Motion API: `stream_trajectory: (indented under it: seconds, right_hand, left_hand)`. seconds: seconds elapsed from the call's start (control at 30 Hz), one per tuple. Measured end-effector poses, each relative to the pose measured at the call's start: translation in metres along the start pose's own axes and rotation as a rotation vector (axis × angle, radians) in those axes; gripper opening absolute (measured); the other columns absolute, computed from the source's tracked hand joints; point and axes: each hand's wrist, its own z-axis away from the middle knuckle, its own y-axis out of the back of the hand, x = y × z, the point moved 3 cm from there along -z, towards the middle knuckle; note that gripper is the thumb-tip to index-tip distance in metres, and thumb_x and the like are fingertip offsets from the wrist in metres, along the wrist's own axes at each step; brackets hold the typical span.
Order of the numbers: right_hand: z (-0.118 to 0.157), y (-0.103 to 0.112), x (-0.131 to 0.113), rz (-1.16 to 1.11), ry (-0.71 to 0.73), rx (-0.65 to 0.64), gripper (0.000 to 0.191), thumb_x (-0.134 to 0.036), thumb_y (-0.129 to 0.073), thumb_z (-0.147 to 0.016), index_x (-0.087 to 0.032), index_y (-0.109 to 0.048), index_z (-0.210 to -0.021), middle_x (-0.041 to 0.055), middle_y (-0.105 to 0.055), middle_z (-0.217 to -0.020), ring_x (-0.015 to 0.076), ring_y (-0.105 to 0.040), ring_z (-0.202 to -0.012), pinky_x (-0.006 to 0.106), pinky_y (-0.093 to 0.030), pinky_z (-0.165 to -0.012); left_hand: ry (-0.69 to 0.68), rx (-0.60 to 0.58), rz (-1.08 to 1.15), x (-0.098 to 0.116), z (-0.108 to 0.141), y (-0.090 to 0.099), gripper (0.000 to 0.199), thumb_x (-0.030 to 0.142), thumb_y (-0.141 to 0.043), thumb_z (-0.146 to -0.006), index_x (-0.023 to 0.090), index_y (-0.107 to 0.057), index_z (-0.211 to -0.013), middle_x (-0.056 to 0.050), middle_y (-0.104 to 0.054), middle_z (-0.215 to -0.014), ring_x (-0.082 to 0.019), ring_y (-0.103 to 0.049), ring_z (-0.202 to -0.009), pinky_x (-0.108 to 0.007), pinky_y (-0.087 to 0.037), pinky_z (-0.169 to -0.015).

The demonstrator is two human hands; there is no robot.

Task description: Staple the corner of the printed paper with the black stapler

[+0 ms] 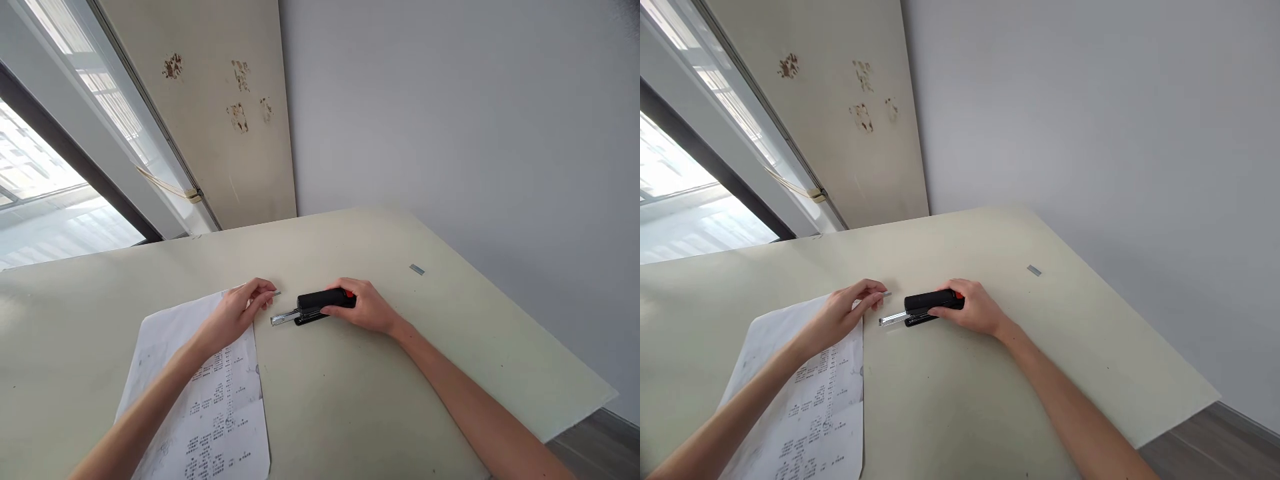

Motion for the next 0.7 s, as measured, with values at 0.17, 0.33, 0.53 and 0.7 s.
stream_trajectory:
  seconds: [0.17,0.33,0.53,0.7]
  right_hand:
    - [0.001,0.001,-0.003,-0.004,-0.005,0.001,0.031,-0.053,-0.077,-0.087,-0.026,-0.073,-0.101,0.0020,-0.074,-0.095,0.0191,-0.063,-0.082,0.031,-0.049,-0.071]
    - [0.001,0.001,-0.003,-0.007,0.003,0.008,0.030,-0.052,-0.077,-0.087,-0.026,-0.072,-0.101,0.0012,-0.074,-0.094,0.0186,-0.063,-0.082,0.031,-0.048,-0.071]
    - [0.001,0.002,-0.005,-0.016,0.001,0.001,0.029,-0.051,-0.077,-0.087,-0.026,-0.072,-0.102,0.0018,-0.074,-0.096,0.0195,-0.063,-0.084,0.031,-0.048,-0.073]
    - [0.002,0.001,-0.004,-0.017,-0.003,-0.002,0.030,-0.051,-0.076,-0.087,-0.026,-0.073,-0.102,0.0019,-0.073,-0.095,0.0197,-0.062,-0.084,0.031,-0.047,-0.072]
  left_hand:
    - [0.024,0.016,0.167,0.006,0.007,0.002,0.044,0.060,-0.043,-0.105,0.023,-0.063,-0.119,-0.004,-0.072,-0.091,-0.021,-0.066,-0.082,-0.036,-0.053,-0.082]
    - [0.038,0.008,0.198,0.015,0.013,0.001,0.045,0.062,-0.050,-0.101,0.024,-0.063,-0.122,-0.004,-0.071,-0.087,-0.021,-0.067,-0.079,-0.036,-0.055,-0.077]
    - [0.052,0.022,0.059,0.024,0.021,-0.001,0.041,0.059,-0.051,-0.101,0.027,-0.073,-0.114,-0.002,-0.074,-0.084,-0.020,-0.068,-0.075,-0.032,-0.052,-0.069]
    - [0.039,0.068,0.011,0.029,0.025,-0.003,0.041,0.059,-0.049,-0.102,0.027,-0.075,-0.109,-0.003,-0.077,-0.089,-0.020,-0.069,-0.077,-0.031,-0.050,-0.065]
